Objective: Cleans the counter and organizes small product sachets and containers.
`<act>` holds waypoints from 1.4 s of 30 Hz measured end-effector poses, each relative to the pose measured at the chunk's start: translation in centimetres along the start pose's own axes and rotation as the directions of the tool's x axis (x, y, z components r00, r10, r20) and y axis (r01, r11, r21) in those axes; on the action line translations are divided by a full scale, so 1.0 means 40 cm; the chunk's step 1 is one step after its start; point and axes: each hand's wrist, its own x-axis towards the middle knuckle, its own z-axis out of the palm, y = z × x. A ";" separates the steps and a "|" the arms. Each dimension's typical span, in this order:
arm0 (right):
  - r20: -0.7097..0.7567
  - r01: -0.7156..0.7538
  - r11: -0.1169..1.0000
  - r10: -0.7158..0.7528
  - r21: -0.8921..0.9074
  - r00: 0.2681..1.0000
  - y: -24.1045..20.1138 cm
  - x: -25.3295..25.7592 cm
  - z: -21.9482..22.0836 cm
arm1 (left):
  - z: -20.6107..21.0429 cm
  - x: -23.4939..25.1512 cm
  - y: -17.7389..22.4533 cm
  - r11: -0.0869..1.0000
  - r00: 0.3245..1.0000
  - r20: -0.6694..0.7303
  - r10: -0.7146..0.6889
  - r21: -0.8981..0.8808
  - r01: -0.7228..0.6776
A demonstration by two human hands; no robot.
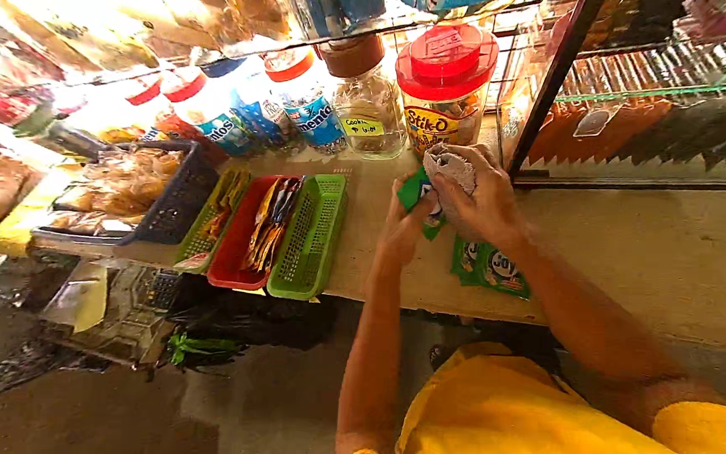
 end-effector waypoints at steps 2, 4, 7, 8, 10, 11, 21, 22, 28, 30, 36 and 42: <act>0.013 0.027 0.999 -0.027 -0.032 1.000 0.002 -0.010 0.023 | 0.040 -0.008 -0.018 0.996 0.999 0.015 0.042 -0.085 -0.041; 0.049 0.067 0.997 -0.065 -0.039 0.997 -0.011 -0.031 0.048 | 0.056 -0.002 -0.024 0.992 0.997 -0.076 0.028 -0.124 -0.037; 0.133 0.122 0.991 -0.129 0.059 0.983 -0.035 -0.064 0.081 | 0.034 0.018 -0.016 0.969 0.970 -0.240 0.025 -0.234 -0.083; 0.127 0.150 0.984 -0.162 0.093 0.979 -0.034 -0.064 0.086 | 0.033 0.016 -0.008 0.959 0.965 -0.258 0.039 -0.262 -0.109; 0.076 0.159 0.979 -0.170 0.130 0.983 -0.019 -0.052 0.078 | 0.059 -0.003 0.001 0.966 0.963 -0.263 0.062 -0.226 -0.124; 0.042 0.132 0.983 -0.138 0.130 0.990 -0.011 -0.044 0.066 | 0.082 -0.021 0.000 0.978 0.966 -0.249 0.077 -0.169 -0.122; 0.083 0.102 0.968 -0.124 0.229 0.989 -0.045 -0.067 0.088 | 0.055 -0.013 0.002 0.970 0.949 -0.300 0.097 -0.185 -0.158; 0.089 0.101 0.964 -0.126 0.246 0.988 -0.041 -0.063 0.085 | 0.064 -0.023 0.004 0.974 0.944 -0.315 0.094 -0.168 -0.153; 0.006 -0.150 0.967 0.152 0.206 0.988 -0.033 -0.036 0.041 | 0.145 -0.099 -0.024 0.992 0.973 -0.192 0.127 0.047 -0.120; 0.003 -0.045 0.978 0.045 0.204 0.999 -0.039 -0.055 0.067 | 0.099 -0.063 -0.015 0.989 0.966 -0.210 0.151 0.031 -0.147; 0.048 0.146 0.955 -0.163 0.257 0.985 -0.044 -0.064 0.105 | 0.052 -0.046 0.007 0.975 0.943 -0.313 0.115 -0.144 -0.167; -0.046 0.038 0.972 -0.028 0.232 0.999 -0.031 -0.045 0.067 | 0.119 -0.084 -0.010 0.992 0.968 -0.233 0.092 -0.059 -0.109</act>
